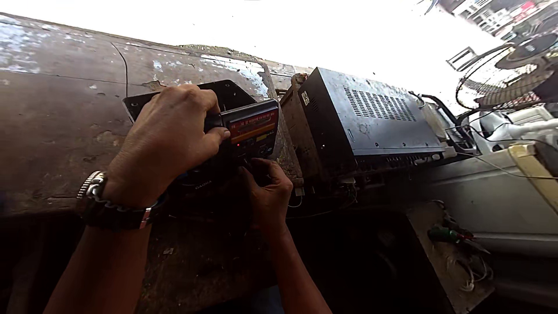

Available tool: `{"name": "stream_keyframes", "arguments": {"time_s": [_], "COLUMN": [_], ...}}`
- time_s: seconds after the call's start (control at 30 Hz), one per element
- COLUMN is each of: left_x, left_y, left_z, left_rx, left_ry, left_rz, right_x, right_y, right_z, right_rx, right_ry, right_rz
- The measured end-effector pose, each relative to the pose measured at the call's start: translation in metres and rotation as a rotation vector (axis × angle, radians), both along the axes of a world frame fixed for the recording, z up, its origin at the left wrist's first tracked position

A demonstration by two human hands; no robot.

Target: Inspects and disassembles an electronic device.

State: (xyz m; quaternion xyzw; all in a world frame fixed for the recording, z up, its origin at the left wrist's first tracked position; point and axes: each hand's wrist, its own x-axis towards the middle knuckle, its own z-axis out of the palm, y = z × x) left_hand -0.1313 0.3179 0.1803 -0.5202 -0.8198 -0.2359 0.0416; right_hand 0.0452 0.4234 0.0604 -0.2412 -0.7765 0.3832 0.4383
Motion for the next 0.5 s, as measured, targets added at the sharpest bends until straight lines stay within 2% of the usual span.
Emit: {"name": "stream_keyframes", "arguments": {"time_s": [0.5], "left_x": [0.014], "left_y": [0.001], "left_z": [0.012], "left_rx": [-0.064], "left_ry": [-0.051], "left_rz": [0.02], "right_x": [-0.005], "right_y": [0.002], "right_z": [0.0], "right_rx": [0.274], "right_ry": [-0.048], "right_rz": [-0.05]}}
